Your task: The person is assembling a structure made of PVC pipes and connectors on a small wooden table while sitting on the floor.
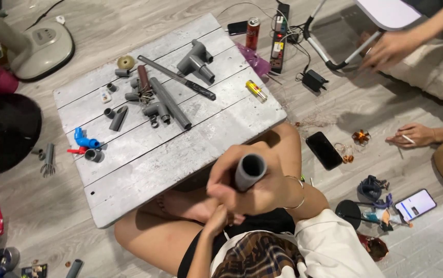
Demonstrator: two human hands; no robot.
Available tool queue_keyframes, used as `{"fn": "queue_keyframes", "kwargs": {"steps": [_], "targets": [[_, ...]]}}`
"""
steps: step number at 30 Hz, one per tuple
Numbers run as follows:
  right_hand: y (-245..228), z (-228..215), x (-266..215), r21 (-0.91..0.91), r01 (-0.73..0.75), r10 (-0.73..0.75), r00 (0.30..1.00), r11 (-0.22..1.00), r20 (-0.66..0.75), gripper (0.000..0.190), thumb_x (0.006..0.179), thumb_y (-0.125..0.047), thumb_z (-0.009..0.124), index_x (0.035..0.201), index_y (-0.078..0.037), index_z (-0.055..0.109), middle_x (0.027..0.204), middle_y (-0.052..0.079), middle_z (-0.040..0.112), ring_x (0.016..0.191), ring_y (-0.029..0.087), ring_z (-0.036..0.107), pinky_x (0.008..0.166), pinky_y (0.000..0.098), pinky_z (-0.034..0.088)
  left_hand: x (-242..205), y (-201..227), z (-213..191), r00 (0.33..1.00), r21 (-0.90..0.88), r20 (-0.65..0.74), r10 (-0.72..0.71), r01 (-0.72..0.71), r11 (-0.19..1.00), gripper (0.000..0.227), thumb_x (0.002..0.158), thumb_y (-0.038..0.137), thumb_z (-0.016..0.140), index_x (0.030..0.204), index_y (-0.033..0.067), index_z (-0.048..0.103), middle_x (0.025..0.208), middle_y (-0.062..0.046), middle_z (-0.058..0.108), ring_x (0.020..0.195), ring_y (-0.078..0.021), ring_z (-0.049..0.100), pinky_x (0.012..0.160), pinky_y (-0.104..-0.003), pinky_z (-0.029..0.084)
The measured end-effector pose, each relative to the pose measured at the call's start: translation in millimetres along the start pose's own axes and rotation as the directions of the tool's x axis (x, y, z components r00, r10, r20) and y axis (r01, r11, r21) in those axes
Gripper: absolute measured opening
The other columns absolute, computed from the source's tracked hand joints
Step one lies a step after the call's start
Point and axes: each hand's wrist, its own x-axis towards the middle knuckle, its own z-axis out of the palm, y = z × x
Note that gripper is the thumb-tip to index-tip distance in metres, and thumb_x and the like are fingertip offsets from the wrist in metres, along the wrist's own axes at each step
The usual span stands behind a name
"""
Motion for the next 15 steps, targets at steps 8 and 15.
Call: {"fn": "queue_keyframes", "kwargs": {"steps": [8, 15], "targets": [[28.9, 24.5, -2.9, -0.094, 0.047, -0.043, 0.998, 0.994, 0.038, 0.01, 0.085, -0.01, 0.069, 0.088, -0.003, 0.061, 0.07, 0.003, 0.064, 0.05, 0.01, 0.053, 0.047, 0.0212, 0.042, -140.4, 71.7, 18.9, 0.994, 0.021, -0.043, 0.097, -0.096, 0.995, 0.04, 0.094, 0.026, 0.045, 0.107, -0.0083, 0.062, 0.087, -0.021, 0.069, 0.078, -0.0266, 0.067, 0.071, -0.033, 0.055], [38.0, 24.4, -10.8, 0.063, 0.009, -0.016, 0.993, 0.998, 0.119, 0.02, 0.096, -0.02, 0.065, 0.103, -0.002, 0.06, 0.075, 0.004, 0.063, 0.058, 0.012, 0.055, 0.057, 0.0222, 0.047, -225.6, 62.0, 7.7, 0.976, 0.038, -0.091, 0.196, -0.193, 0.98, 0.036, 0.089, 0.02, 0.049, 0.107, -0.0079, 0.063, 0.089, -0.02, 0.069, 0.079, -0.0262, 0.067, 0.072, -0.033, 0.055]]}}
